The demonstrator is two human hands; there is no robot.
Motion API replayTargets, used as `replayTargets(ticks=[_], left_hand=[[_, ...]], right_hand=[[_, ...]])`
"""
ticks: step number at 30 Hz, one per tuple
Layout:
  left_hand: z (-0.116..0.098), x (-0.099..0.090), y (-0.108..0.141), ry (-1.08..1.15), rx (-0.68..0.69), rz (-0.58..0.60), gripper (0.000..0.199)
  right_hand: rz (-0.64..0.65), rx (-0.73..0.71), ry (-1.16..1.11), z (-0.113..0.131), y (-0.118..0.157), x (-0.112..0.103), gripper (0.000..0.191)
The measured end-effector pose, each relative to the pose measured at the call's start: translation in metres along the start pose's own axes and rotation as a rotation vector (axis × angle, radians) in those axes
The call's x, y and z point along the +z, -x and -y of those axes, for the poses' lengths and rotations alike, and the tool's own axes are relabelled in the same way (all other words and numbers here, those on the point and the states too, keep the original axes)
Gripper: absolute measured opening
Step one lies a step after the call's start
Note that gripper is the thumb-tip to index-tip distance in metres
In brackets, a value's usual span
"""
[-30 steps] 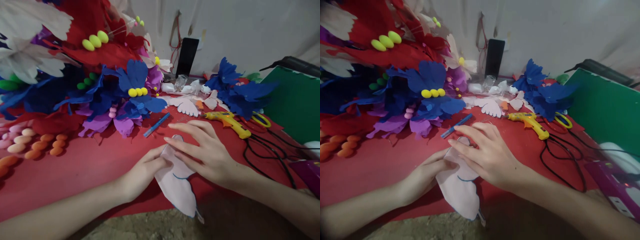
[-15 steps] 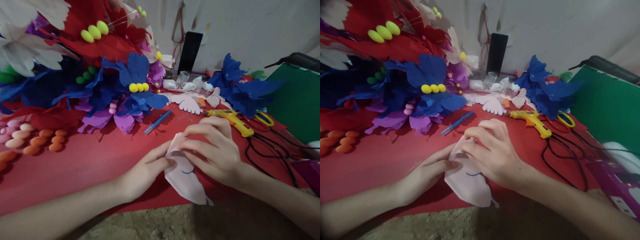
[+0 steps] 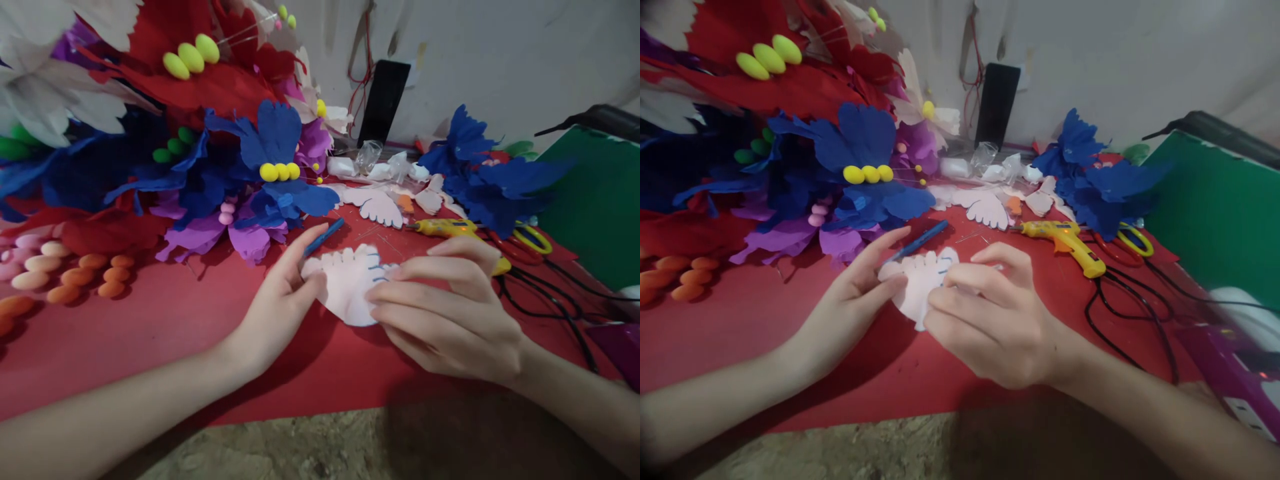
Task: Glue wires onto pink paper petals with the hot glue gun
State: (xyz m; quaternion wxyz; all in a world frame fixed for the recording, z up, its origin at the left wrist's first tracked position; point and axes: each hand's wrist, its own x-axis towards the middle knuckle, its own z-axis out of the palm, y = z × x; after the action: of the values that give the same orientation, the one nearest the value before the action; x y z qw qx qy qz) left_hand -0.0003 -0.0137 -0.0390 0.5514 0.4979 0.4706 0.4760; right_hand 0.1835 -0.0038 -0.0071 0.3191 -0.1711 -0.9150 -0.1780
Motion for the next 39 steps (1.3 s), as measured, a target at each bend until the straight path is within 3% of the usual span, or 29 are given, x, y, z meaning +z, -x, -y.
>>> replayTargets(ticks=[5,11,14,20,23,26,30,34,39], left_hand=[[-0.002,-0.005,-0.007,-0.113,0.082,-0.055,0.034],[-0.004,-0.008,-0.008,-0.396,0.242,-0.041,0.026],[-0.005,-0.011,-0.009,-0.452,0.291,-0.052,0.030],[-0.004,-0.014,-0.013,-0.502,0.297,-0.095,0.031],[-0.002,-0.014,-0.014,-0.534,0.297,-0.065,0.029],[-0.001,-0.015,-0.013,-0.568,0.311,-0.004,0.030],[-0.001,-0.015,-0.014,-0.560,0.310,0.025,0.032],[-0.001,-0.014,-0.014,-0.540,0.295,0.037,0.031],[-0.001,-0.014,-0.013,-0.489,0.250,0.048,0.030]], right_hand=[[0.007,-0.229,-0.016,-0.005,0.007,-0.001,0.019],[0.113,-0.188,-0.164,-0.003,0.004,0.003,0.023],[0.102,-0.178,-0.193,-0.002,0.003,0.004,0.025],[0.059,-0.192,-0.198,-0.002,0.005,0.008,0.033],[0.118,-0.224,-0.175,-0.006,0.006,0.012,0.023],[0.236,-0.143,-0.202,-0.014,0.010,0.019,0.017],[0.362,0.047,-0.306,-0.025,0.016,0.026,0.040],[0.339,0.216,-0.417,-0.029,0.017,0.029,0.038],[0.303,0.256,-0.446,-0.031,0.017,0.031,0.046]])
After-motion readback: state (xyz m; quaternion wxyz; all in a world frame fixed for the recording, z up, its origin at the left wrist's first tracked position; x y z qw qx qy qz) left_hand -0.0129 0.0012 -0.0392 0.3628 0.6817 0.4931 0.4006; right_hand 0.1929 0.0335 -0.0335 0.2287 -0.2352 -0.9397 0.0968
